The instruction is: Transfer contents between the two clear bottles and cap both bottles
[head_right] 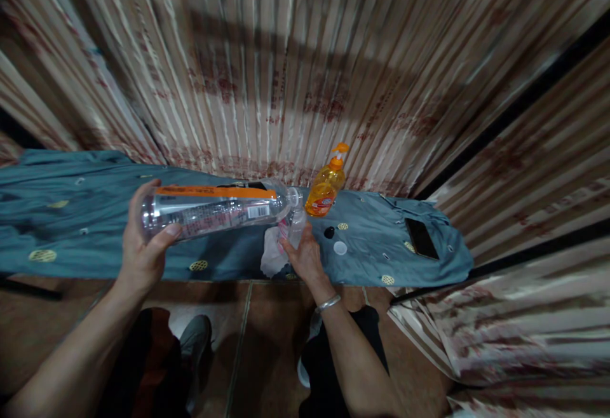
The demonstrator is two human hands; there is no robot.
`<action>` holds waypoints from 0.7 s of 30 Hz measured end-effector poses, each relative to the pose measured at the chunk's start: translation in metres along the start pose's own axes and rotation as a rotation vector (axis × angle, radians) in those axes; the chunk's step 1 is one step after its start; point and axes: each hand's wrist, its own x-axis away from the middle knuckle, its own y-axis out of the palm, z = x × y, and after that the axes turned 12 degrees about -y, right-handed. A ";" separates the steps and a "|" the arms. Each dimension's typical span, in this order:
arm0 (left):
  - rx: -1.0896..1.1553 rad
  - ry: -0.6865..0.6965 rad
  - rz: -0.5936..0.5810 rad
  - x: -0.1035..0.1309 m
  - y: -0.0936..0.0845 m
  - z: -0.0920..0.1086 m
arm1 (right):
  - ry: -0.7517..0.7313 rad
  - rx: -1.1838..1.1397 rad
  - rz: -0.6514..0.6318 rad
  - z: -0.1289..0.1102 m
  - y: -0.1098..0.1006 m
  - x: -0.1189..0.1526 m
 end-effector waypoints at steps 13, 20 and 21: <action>-0.019 0.001 0.006 0.000 0.000 0.001 | -0.004 -0.029 -0.004 -0.002 -0.002 -0.001; -0.026 0.007 0.003 -0.001 0.000 0.000 | 0.004 -0.015 -0.008 -0.001 -0.001 0.000; -0.026 0.007 0.000 -0.001 0.000 0.000 | -0.003 -0.019 -0.006 -0.001 -0.001 0.000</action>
